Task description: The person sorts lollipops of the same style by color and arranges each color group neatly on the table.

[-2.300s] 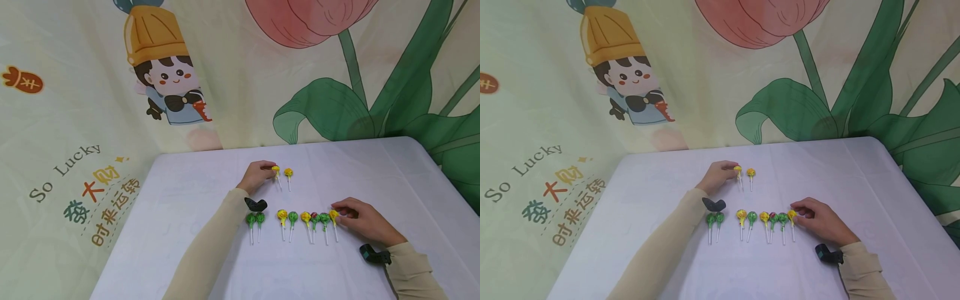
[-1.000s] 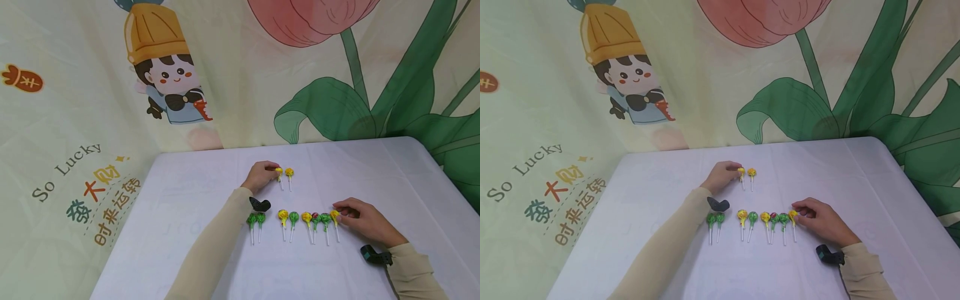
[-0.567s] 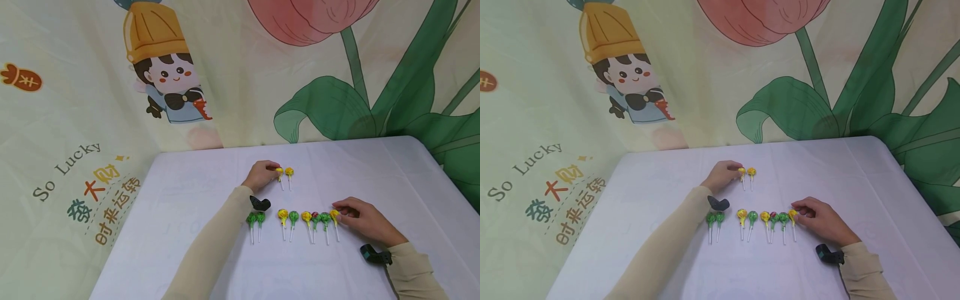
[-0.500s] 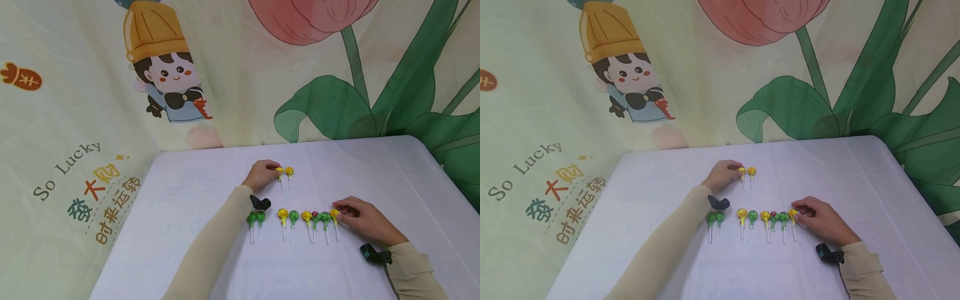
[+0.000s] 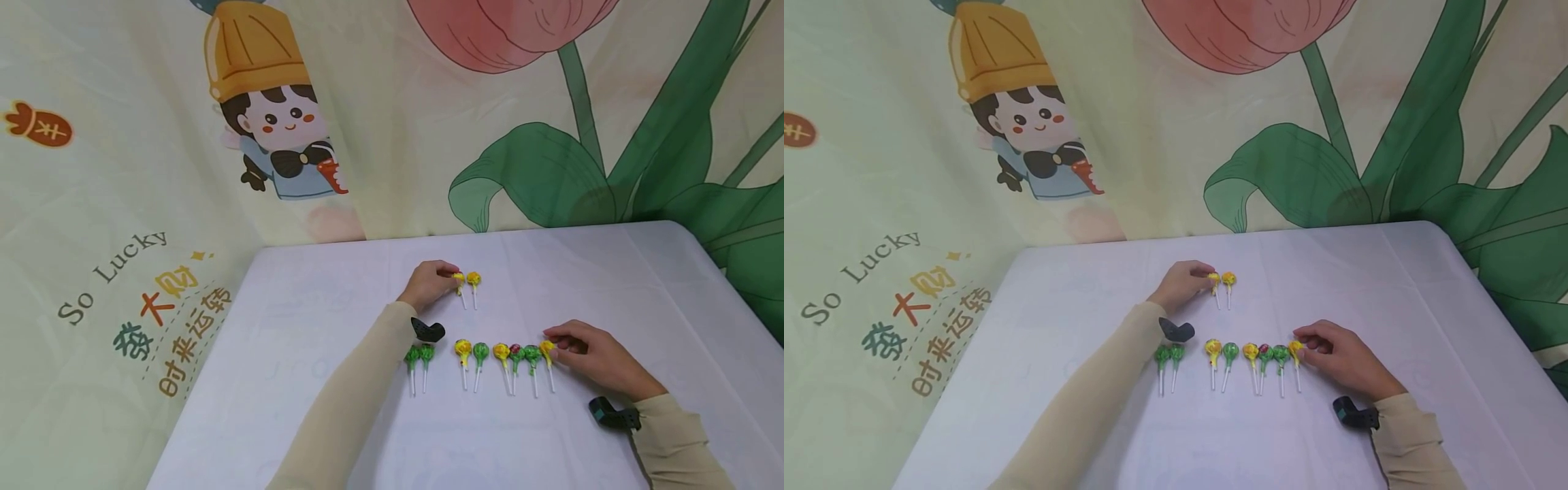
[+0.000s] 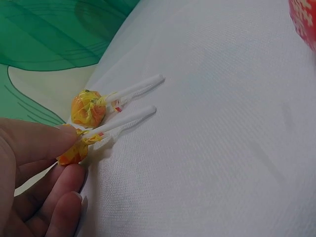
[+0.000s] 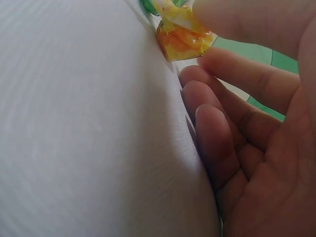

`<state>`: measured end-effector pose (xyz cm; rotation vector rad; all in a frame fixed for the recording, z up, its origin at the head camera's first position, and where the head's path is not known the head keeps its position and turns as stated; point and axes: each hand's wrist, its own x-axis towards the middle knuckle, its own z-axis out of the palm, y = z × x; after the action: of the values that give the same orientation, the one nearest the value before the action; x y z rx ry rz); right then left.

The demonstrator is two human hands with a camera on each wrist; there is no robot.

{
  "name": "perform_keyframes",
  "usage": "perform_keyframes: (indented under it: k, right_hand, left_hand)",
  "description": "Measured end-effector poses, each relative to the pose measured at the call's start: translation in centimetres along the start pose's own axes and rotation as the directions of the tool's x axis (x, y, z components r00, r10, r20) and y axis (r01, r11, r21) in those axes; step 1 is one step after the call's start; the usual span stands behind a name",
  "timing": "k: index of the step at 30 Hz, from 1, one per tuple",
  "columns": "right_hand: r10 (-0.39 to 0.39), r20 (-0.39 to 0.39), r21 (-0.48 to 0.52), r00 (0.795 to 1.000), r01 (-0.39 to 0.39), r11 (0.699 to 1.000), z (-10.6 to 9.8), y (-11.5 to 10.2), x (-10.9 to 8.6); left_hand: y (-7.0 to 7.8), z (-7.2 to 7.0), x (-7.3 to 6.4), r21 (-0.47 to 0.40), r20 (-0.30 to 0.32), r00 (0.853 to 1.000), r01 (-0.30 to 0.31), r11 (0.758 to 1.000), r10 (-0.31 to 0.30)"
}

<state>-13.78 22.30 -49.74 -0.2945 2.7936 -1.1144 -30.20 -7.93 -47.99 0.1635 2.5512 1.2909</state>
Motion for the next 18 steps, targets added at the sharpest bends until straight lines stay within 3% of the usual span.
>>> perform_keyframes:
  k: [18]
  right_hand:
    - [-0.002, 0.000, 0.014, 1.000, 0.002, 1.000, -0.16, 0.06, 0.08]
  left_hand:
    - [0.24, 0.18, -0.28, 0.035, -0.012, 1.000, -0.026, 0.999, 0.027]
